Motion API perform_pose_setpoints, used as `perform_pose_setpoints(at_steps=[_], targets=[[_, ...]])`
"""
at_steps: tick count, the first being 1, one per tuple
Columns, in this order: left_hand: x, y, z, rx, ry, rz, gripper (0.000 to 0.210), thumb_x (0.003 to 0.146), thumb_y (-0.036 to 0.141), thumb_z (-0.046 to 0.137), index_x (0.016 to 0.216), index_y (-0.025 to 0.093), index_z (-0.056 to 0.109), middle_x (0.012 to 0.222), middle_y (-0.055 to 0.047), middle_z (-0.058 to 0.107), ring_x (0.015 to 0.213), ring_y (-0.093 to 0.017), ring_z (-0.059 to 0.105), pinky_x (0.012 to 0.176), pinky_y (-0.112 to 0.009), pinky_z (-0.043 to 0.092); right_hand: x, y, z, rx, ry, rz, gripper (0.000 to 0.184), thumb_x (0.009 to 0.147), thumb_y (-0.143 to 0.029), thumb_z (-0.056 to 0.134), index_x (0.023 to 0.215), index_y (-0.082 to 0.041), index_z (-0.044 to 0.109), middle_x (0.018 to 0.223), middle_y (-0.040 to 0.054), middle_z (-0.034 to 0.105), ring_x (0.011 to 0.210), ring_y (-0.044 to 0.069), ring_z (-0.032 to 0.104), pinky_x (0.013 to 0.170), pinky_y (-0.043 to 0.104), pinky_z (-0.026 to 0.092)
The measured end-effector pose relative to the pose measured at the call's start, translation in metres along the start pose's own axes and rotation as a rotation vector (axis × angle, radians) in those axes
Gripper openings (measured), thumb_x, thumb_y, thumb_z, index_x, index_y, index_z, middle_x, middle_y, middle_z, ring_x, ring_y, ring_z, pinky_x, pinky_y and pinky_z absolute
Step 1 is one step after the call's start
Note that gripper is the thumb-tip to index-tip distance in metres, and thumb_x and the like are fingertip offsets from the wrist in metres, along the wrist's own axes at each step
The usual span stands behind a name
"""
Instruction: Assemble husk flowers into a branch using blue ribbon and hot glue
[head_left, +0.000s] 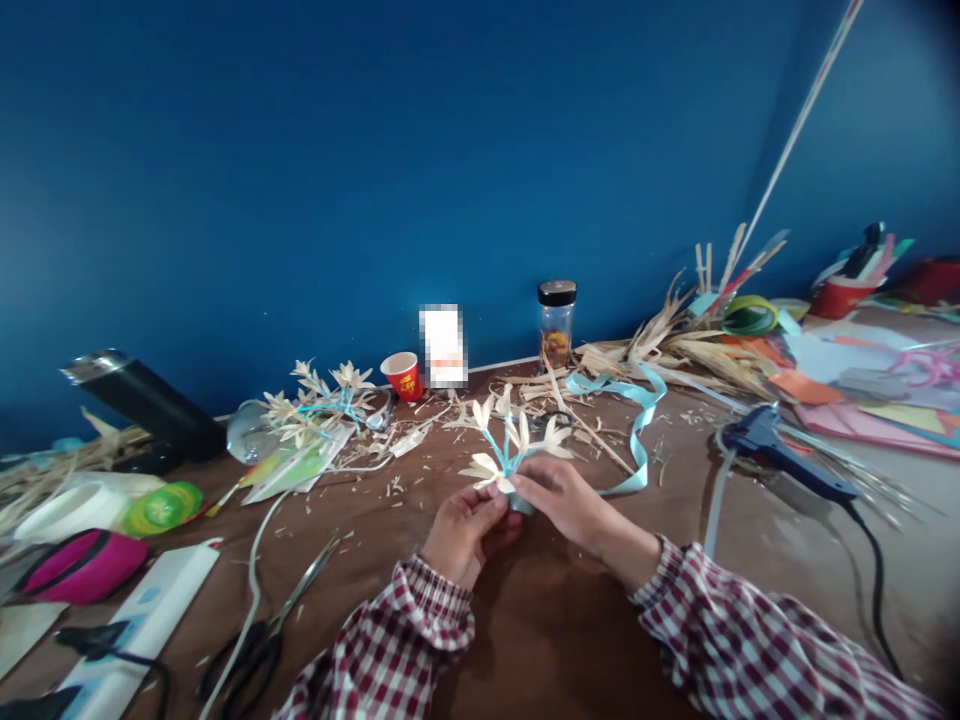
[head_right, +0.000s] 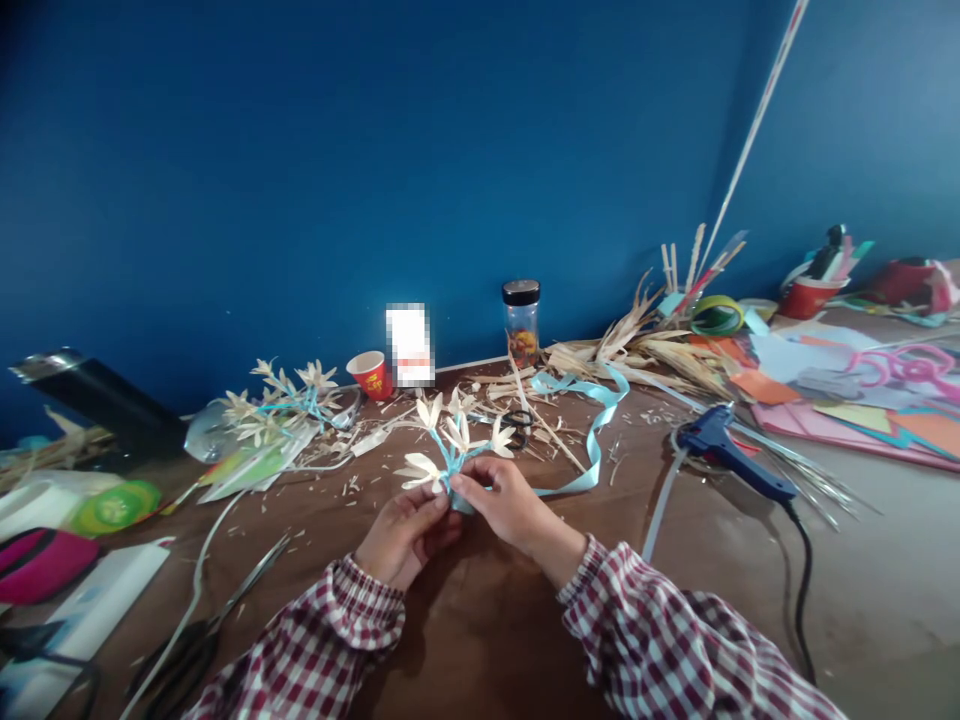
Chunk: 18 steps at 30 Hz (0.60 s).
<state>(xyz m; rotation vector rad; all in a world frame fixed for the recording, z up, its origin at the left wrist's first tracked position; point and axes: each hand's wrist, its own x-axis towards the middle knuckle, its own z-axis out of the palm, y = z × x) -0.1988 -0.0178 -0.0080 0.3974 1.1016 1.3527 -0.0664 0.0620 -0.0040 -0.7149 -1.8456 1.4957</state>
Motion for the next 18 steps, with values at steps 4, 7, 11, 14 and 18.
perform_pose_setpoints(at_steps=[4,7,11,14,18], targets=[[-0.001,-0.001,0.0,-0.054,0.014,-0.047,0.027,0.059,0.028,0.08,0.073,0.012,0.062,0.065,-0.004,0.068,0.059,-0.013,0.065,0.056,-0.024,0.055,0.0,-0.001,-0.001,0.117,-0.016,0.056,0.027,0.081,-0.038,0.055,0.071,-0.014,0.061,0.066,0.0001,0.059,0.062,0.012,0.052,0.062,0.024,0.04],[-0.001,-0.002,-0.001,-0.06,-0.004,-0.069,0.026,0.059,0.026,0.08,0.073,0.011,0.064,0.066,-0.005,0.069,0.057,-0.012,0.064,0.054,-0.024,0.056,0.0,-0.004,-0.001,0.159,-0.026,0.083,0.027,0.081,-0.038,0.056,0.07,-0.014,0.061,0.064,-0.0007,0.058,0.06,0.011,0.051,0.06,0.024,0.04],[-0.001,-0.002,-0.002,-0.047,-0.019,-0.099,0.025,0.06,0.027,0.079,0.072,0.009,0.066,0.064,-0.005,0.068,0.054,-0.011,0.063,0.053,-0.023,0.056,-0.002,-0.007,0.0,0.17,-0.048,0.094,0.027,0.08,-0.038,0.058,0.068,-0.014,0.061,0.061,-0.0008,0.058,0.059,0.012,0.051,0.06,0.024,0.04],[-0.001,-0.001,-0.002,-0.04,-0.048,-0.115,0.026,0.06,0.027,0.079,0.071,0.008,0.067,0.063,-0.004,0.066,0.054,-0.01,0.062,0.052,-0.022,0.056,-0.003,-0.01,0.0,0.189,-0.063,0.102,0.025,0.079,-0.037,0.059,0.068,-0.014,0.061,0.061,-0.0014,0.058,0.059,0.011,0.051,0.06,0.024,0.04],[-0.002,-0.002,-0.003,-0.048,-0.065,-0.126,0.027,0.057,0.028,0.081,0.069,0.008,0.066,0.061,-0.003,0.064,0.052,-0.009,0.06,0.052,-0.022,0.056,-0.005,-0.011,0.0,0.228,-0.088,0.114,0.023,0.08,-0.034,0.058,0.069,-0.014,0.061,0.061,-0.0014,0.058,0.058,0.01,0.051,0.06,0.023,0.04]])
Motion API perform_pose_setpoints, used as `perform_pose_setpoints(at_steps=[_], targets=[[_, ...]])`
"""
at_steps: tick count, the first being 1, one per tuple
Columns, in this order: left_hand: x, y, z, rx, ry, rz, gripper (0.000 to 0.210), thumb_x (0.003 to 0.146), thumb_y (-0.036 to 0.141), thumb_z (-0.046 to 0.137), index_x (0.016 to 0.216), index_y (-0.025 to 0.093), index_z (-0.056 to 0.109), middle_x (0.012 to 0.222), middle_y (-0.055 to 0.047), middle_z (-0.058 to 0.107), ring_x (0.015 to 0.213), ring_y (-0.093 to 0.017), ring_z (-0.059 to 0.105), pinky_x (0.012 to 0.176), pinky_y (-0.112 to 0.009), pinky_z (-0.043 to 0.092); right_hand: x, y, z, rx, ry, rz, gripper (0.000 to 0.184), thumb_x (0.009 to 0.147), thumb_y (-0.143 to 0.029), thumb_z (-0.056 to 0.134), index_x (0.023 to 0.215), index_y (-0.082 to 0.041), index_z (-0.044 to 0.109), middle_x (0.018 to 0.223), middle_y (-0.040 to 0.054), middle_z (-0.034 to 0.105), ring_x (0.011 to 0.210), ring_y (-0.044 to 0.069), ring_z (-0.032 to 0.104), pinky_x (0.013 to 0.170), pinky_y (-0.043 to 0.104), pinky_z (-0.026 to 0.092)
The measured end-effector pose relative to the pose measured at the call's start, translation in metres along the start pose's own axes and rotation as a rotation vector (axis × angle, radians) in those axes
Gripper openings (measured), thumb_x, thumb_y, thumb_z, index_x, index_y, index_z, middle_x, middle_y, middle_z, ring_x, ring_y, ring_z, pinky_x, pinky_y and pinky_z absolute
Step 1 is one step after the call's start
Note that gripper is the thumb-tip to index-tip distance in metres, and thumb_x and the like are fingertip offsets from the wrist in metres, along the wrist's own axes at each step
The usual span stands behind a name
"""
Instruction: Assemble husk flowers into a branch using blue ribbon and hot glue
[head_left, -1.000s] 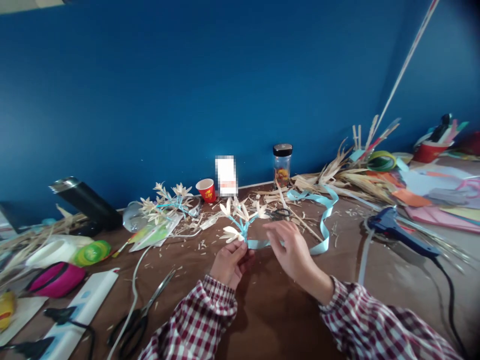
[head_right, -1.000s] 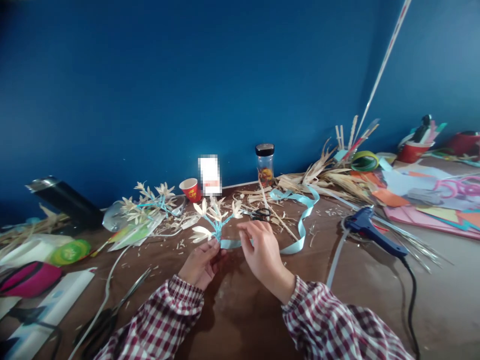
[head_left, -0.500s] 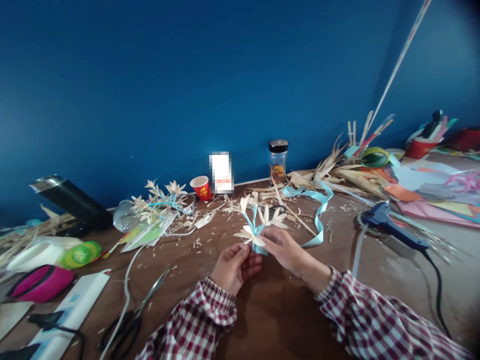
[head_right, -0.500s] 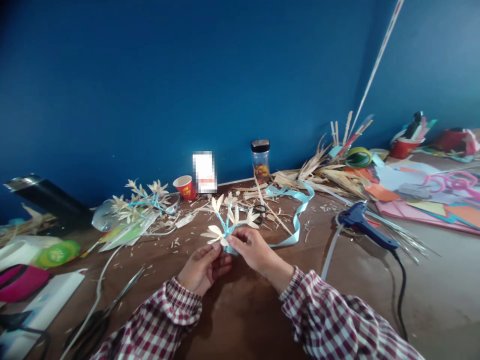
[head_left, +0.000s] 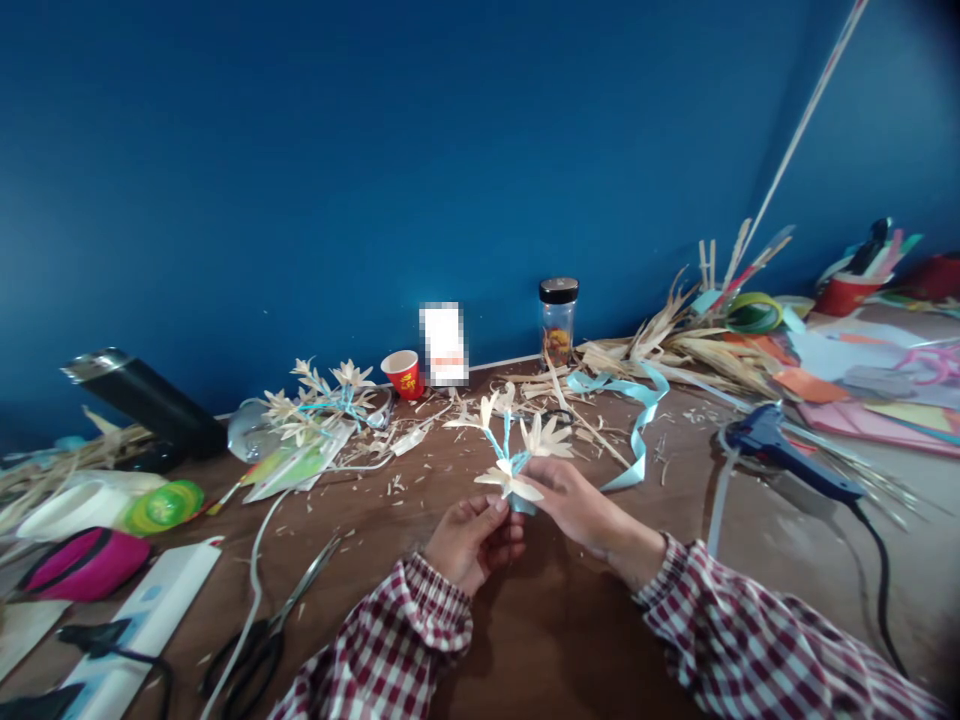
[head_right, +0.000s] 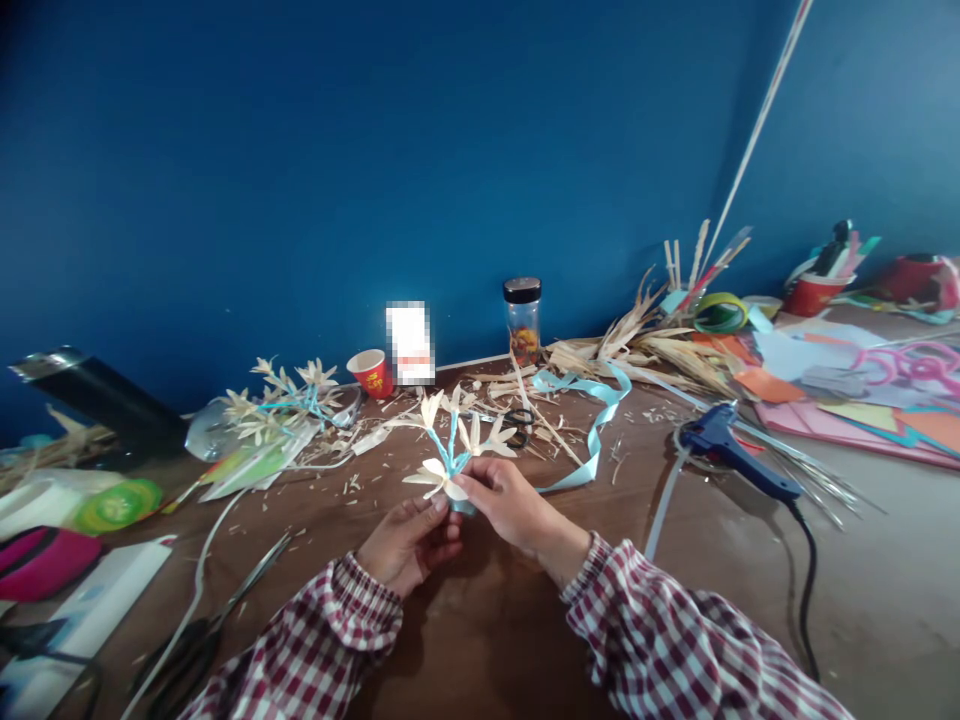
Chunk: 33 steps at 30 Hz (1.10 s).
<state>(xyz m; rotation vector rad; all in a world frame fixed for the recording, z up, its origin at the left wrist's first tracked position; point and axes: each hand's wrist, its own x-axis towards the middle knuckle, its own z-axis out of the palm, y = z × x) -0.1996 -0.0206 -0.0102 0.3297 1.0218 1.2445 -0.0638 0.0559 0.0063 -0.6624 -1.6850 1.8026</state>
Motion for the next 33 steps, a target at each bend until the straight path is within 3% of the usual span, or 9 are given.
perform_pose_setpoints(at_steps=[9,18,24,33], targets=[[0.001,-0.003,-0.001,-0.03,-0.025,-0.026,0.033,0.05,0.029,0.084,0.067,0.009,0.064,0.057,-0.002,0.062,0.049,-0.007,0.057,0.054,-0.021,0.054,-0.001,-0.004,0.002,0.042,-0.097,-0.006,0.026,0.08,-0.041,0.057,0.073,-0.015,0.06,0.063,-0.0003,0.06,0.059,0.012,0.055,0.063,0.026,0.045],[-0.005,0.0,0.008,0.032,-0.006,0.017,0.033,0.054,0.031,0.082,0.072,0.01,0.062,0.063,-0.004,0.066,0.052,-0.01,0.06,0.051,-0.022,0.053,0.001,0.001,-0.003,-0.084,0.01,-0.026,0.021,0.081,-0.034,0.056,0.071,-0.017,0.059,0.066,-0.0011,0.058,0.061,0.011,0.051,0.062,0.023,0.043],[-0.001,-0.004,0.003,0.064,0.027,0.082,0.032,0.056,0.03,0.081,0.073,0.01,0.063,0.061,-0.003,0.065,0.051,-0.009,0.059,0.051,-0.022,0.052,0.003,-0.001,-0.003,-0.111,0.024,-0.036,0.022,0.081,-0.033,0.055,0.067,-0.016,0.058,0.061,-0.0026,0.056,0.058,0.01,0.049,0.06,0.023,0.04],[-0.001,-0.003,0.004,0.126,0.042,0.103,0.033,0.054,0.035,0.081,0.069,0.01,0.066,0.056,-0.002,0.063,0.047,-0.009,0.057,0.049,-0.02,0.05,0.001,0.009,-0.002,-0.067,-0.087,-0.025,0.027,0.086,-0.039,0.049,0.076,-0.016,0.059,0.062,-0.0002,0.06,0.059,0.013,0.057,0.061,0.026,0.045]])
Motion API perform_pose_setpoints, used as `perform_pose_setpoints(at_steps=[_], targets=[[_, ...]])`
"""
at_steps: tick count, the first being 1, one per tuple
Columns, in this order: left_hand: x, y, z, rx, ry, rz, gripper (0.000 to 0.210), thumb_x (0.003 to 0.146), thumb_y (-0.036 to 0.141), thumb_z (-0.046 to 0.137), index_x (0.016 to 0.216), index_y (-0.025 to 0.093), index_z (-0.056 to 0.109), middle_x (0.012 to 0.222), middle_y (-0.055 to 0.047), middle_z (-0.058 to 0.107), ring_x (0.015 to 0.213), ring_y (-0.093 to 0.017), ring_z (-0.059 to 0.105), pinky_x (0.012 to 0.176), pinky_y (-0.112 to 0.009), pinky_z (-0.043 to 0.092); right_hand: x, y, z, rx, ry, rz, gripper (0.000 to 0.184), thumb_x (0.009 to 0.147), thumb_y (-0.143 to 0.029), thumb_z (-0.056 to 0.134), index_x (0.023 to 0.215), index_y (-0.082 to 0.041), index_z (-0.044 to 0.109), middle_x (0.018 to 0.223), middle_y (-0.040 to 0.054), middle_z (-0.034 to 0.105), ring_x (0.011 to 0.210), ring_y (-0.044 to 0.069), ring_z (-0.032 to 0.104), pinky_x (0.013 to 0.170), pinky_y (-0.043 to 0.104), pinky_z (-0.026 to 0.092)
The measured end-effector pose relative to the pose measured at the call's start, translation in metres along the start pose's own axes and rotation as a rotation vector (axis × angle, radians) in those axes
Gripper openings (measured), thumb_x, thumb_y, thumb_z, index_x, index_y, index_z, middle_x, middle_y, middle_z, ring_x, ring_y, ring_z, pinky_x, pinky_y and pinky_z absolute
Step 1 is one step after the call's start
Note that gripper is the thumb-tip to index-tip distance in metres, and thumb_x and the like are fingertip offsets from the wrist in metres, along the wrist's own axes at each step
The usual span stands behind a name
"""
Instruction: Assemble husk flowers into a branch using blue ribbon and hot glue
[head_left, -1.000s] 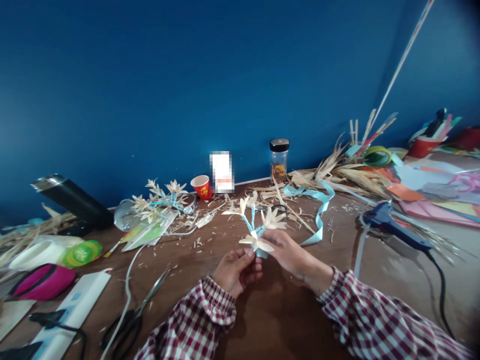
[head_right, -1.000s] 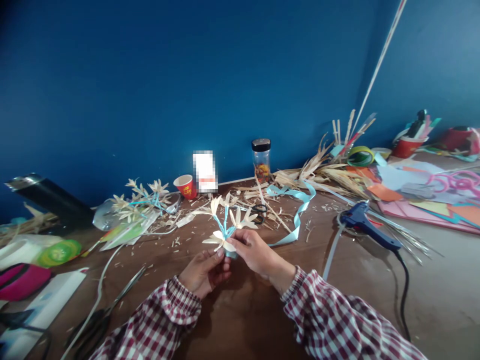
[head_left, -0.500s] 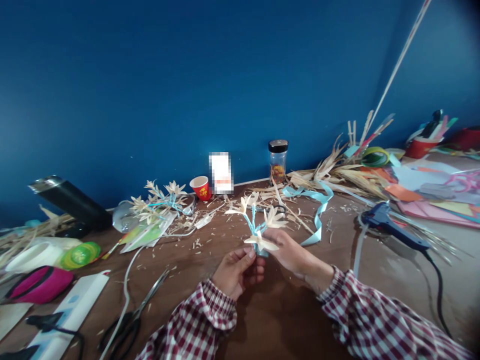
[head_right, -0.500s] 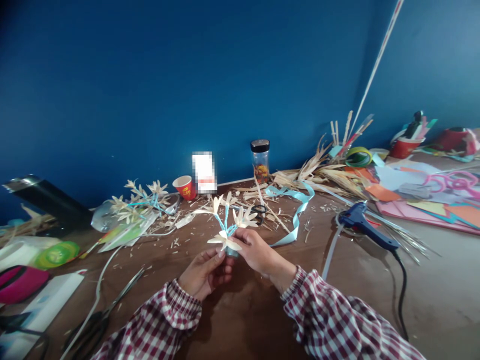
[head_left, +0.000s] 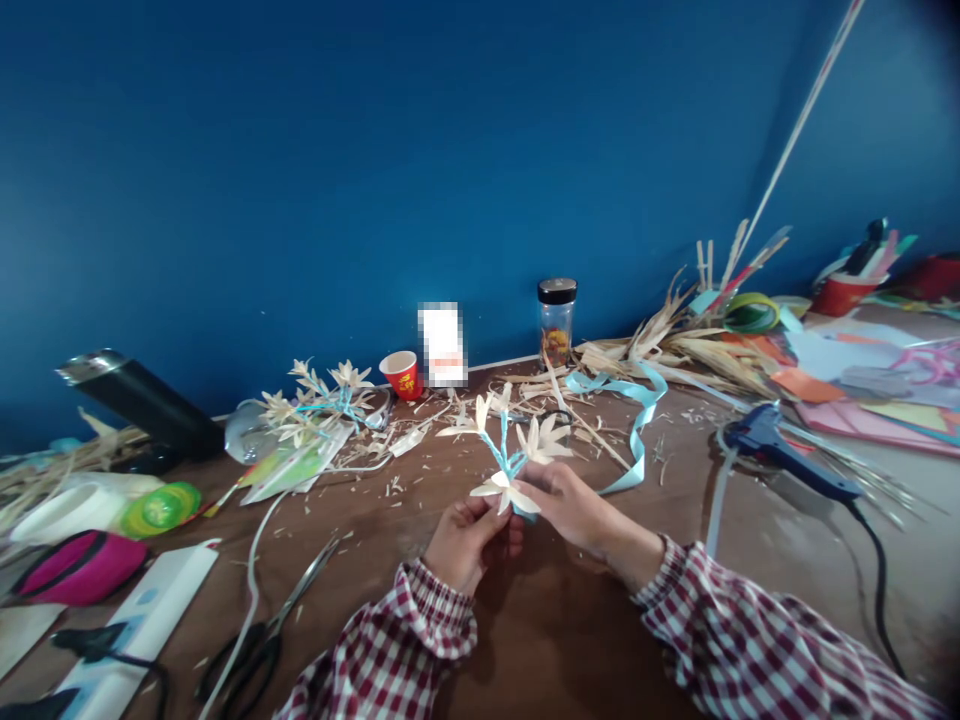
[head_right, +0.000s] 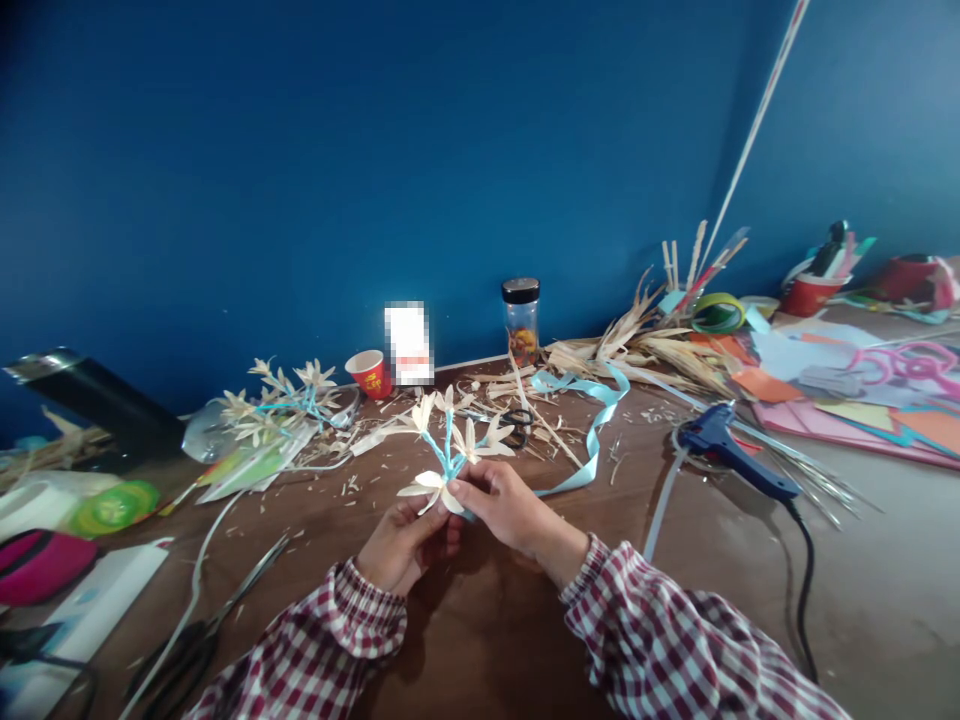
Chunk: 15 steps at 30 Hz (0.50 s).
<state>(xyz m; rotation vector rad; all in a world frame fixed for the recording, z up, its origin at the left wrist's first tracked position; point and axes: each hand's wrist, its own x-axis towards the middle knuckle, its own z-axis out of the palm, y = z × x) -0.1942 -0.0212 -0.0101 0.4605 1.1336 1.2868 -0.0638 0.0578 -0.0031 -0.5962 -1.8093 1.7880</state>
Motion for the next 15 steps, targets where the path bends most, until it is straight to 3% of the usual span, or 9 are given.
perform_pose_setpoints(at_steps=[4,7,11,15], targets=[[0.0,0.002,-0.002,0.072,0.027,0.038,0.032,0.057,0.036,0.079,0.075,0.011,0.069,0.063,-0.004,0.067,0.054,-0.011,0.061,0.054,-0.022,0.053,0.002,0.001,-0.004,-0.099,0.067,-0.021,0.025,0.085,-0.037,0.049,0.076,-0.017,0.059,0.065,-0.0002,0.06,0.062,0.012,0.054,0.06,0.024,0.044],[0.004,0.004,-0.006,0.11,0.118,0.116,0.035,0.058,0.03,0.078,0.086,0.012,0.068,0.073,-0.007,0.07,0.063,-0.014,0.064,0.058,-0.024,0.054,0.003,-0.005,-0.011,-0.291,0.174,-0.047,0.027,0.085,-0.037,0.048,0.071,-0.017,0.058,0.062,-0.0015,0.056,0.057,0.011,0.049,0.055,0.023,0.04],[0.008,0.01,-0.013,-0.036,0.288,0.236,0.025,0.056,0.023,0.076,0.076,0.013,0.065,0.062,-0.002,0.067,0.051,-0.01,0.059,0.049,-0.021,0.051,0.001,-0.011,-0.018,-0.54,0.275,-0.038,0.028,0.08,-0.034,0.054,0.057,-0.017,0.053,0.053,-0.0036,0.048,0.051,0.01,0.042,0.051,0.024,0.032],[0.006,0.021,-0.017,-0.186,0.457,0.416,0.017,0.058,0.021,0.07,0.071,0.013,0.063,0.057,0.0,0.064,0.046,-0.007,0.055,0.047,-0.018,0.049,0.001,-0.005,-0.02,-0.864,0.274,-0.015,0.03,0.08,-0.03,0.054,0.052,-0.018,0.054,0.048,-0.0026,0.048,0.047,0.01,0.041,0.049,0.025,0.026]])
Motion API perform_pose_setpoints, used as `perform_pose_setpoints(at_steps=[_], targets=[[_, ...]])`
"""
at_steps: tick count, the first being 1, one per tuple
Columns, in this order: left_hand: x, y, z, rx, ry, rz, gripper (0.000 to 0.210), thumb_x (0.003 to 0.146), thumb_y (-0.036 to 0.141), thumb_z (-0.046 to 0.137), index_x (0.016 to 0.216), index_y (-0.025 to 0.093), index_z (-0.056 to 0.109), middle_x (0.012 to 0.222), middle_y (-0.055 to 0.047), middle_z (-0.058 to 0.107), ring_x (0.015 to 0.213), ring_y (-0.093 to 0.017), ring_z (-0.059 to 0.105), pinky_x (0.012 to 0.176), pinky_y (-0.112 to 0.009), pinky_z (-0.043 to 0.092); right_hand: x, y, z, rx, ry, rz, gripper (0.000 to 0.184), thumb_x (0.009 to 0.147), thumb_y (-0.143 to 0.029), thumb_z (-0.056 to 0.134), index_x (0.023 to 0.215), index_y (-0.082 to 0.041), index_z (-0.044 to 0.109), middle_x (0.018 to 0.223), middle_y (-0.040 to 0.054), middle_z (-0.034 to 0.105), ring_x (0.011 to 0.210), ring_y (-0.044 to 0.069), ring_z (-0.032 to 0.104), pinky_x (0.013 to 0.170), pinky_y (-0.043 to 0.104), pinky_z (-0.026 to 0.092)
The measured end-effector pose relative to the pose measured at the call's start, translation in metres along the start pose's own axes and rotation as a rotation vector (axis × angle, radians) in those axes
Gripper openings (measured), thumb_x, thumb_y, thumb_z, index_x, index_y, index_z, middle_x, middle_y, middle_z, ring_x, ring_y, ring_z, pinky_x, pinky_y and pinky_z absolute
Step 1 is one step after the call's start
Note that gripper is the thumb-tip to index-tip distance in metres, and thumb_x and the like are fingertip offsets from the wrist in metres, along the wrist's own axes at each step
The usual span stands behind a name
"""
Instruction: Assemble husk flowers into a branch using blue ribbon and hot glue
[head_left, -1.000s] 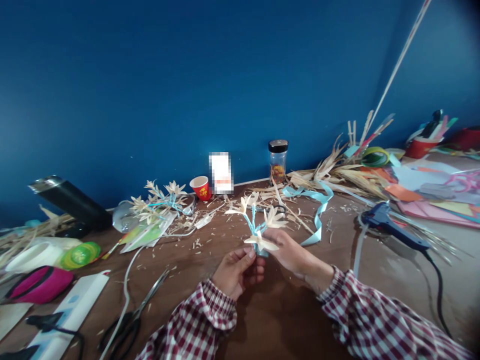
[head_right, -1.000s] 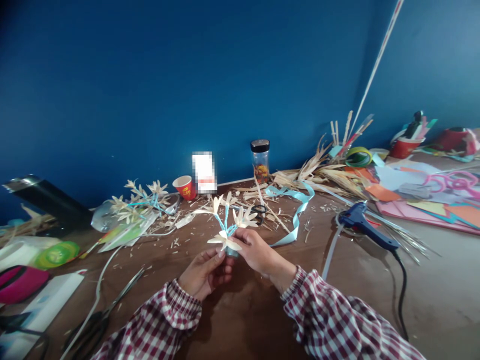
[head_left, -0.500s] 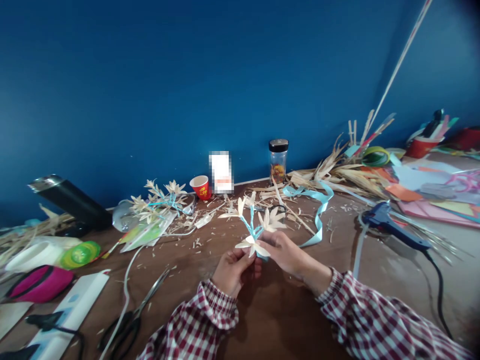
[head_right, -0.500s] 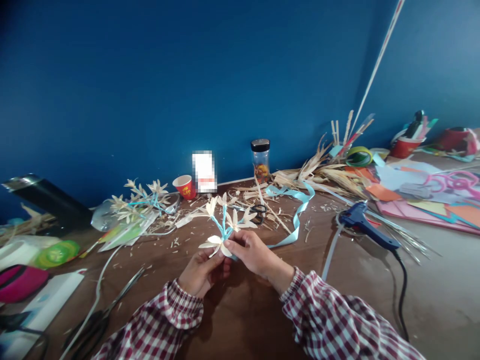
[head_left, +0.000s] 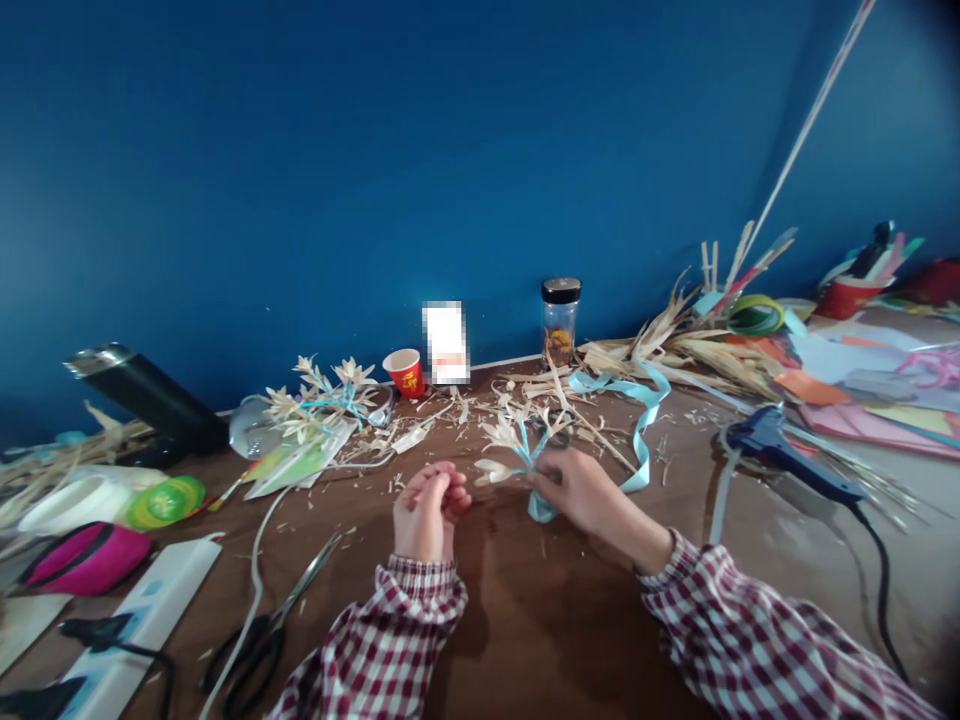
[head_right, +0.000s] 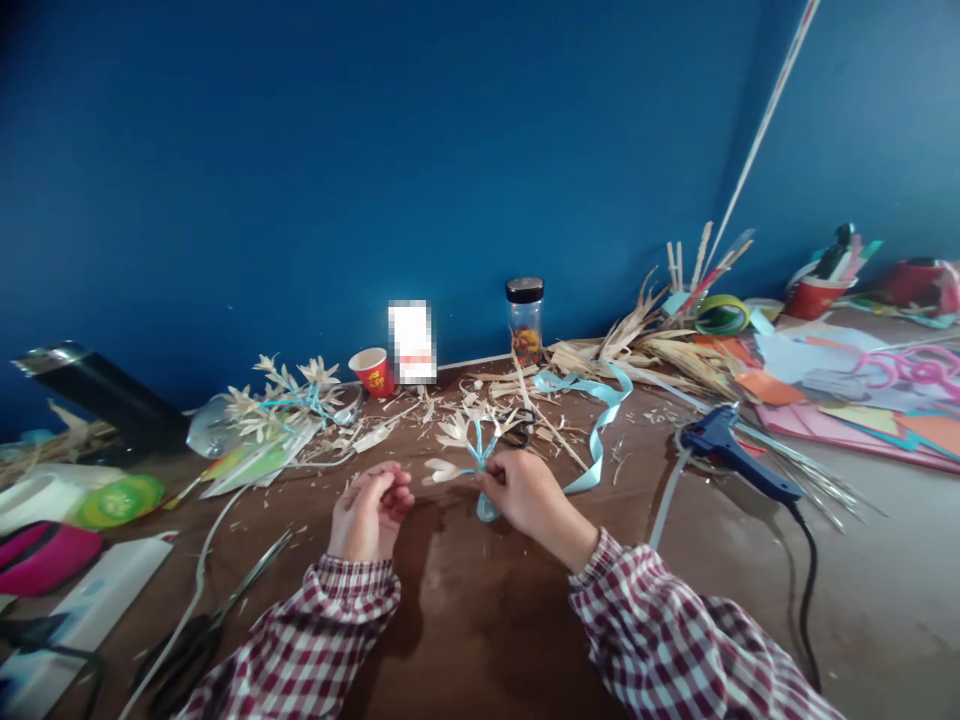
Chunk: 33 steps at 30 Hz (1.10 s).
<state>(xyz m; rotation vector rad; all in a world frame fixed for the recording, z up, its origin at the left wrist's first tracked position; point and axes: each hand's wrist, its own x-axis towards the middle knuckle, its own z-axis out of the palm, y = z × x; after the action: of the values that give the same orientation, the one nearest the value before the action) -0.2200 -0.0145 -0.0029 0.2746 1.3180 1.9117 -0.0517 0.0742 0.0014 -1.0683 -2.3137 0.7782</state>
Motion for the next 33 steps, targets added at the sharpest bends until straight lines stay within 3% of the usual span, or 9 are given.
perform_pose_setpoints(at_steps=[3,8,14,18,20,24,26,30,33], targets=[[-0.002,0.007,0.002,-0.008,0.033,0.132,0.018,0.06,0.021,0.068,0.075,0.014,0.064,0.06,0.0,0.065,0.047,-0.007,0.054,0.048,-0.018,0.047,0.0,0.004,0.001,-0.15,-0.006,0.006,0.03,0.079,-0.032,0.057,0.052,-0.018,0.056,0.05,0.0003,0.054,0.049,0.012,0.047,0.049,0.026,0.025],[-0.022,0.007,0.006,0.171,-0.109,0.295,0.007,0.063,0.021,0.065,0.067,0.015,0.064,0.062,0.0,0.063,0.049,-0.008,0.053,0.049,-0.019,0.044,-0.015,-0.005,-0.02,-0.267,0.092,0.053,0.022,0.083,-0.036,0.053,0.071,-0.021,0.063,0.063,0.0027,0.064,0.059,0.016,0.057,0.051,0.026,0.029],[-0.074,-0.008,-0.01,0.197,-0.324,0.049,0.016,0.063,0.025,0.072,0.071,0.015,0.063,0.066,-0.003,0.064,0.054,-0.01,0.055,0.054,-0.021,0.046,-0.07,-0.035,-0.028,-0.051,0.088,-0.085,0.014,0.085,-0.031,0.052,0.091,-0.025,0.063,0.083,0.0031,0.068,0.07,0.018,0.061,0.061,0.027,0.045],[-0.108,-0.021,-0.023,0.249,-0.316,-0.036,0.023,0.063,0.032,0.075,0.074,0.014,0.066,0.061,-0.002,0.062,0.053,-0.01,0.054,0.052,-0.021,0.046,-0.108,-0.046,-0.013,-0.141,0.281,-0.184,0.022,0.081,-0.02,0.055,0.1,-0.026,0.064,0.113,0.007,0.061,0.109,0.027,0.051,0.09,0.043,0.042],[-0.122,-0.023,-0.027,0.321,-0.277,-0.026,0.024,0.061,0.033,0.076,0.072,0.015,0.066,0.06,-0.002,0.062,0.051,-0.01,0.053,0.051,-0.02,0.045,-0.125,-0.05,-0.007,-0.143,0.329,-0.201,0.025,0.081,-0.018,0.054,0.103,-0.027,0.063,0.113,0.0074,0.061,0.112,0.029,0.048,0.092,0.045,0.04],[-0.146,-0.013,-0.033,0.476,-0.265,0.079,0.02,0.06,0.031,0.077,0.067,0.016,0.066,0.064,-0.003,0.065,0.059,-0.013,0.057,0.058,-0.022,0.048,-0.153,-0.062,-0.004,0.157,0.15,-0.159,0.02,0.085,-0.019,0.05,0.101,-0.025,0.06,0.092,0.0058,0.065,0.084,0.019,0.061,0.073,0.031,0.051],[-0.159,-0.006,-0.035,0.558,-0.273,0.145,0.017,0.061,0.031,0.076,0.065,0.017,0.066,0.062,-0.003,0.065,0.059,-0.014,0.058,0.057,-0.022,0.048,-0.164,-0.069,-0.006,0.272,0.105,-0.135,0.016,0.085,-0.019,0.05,0.096,-0.024,0.06,0.09,0.0049,0.065,0.081,0.017,0.061,0.071,0.028,0.051],[-0.183,0.007,-0.04,0.685,-0.267,0.333,0.014,0.065,0.029,0.073,0.064,0.017,0.065,0.06,-0.002,0.064,0.056,-0.014,0.058,0.054,-0.021,0.048,-0.185,-0.084,-0.015,0.28,0.203,-0.204,0.013,0.083,-0.018,0.053,0.092,-0.023,0.062,0.098,0.0069,0.064,0.095,0.02,0.058,0.082,0.031,0.048],[-0.2,0.013,-0.046,0.779,-0.322,0.509,0.011,0.072,0.028,0.066,0.068,0.018,0.065,0.063,-0.001,0.065,0.059,-0.014,0.06,0.056,-0.022,0.048,-0.2,-0.097,-0.021,0.263,0.201,-0.2,0.014,0.084,-0.019,0.054,0.092,-0.023,0.064,0.094,0.0055,0.066,0.09,0.019,0.06,0.079,0.03,0.048]])
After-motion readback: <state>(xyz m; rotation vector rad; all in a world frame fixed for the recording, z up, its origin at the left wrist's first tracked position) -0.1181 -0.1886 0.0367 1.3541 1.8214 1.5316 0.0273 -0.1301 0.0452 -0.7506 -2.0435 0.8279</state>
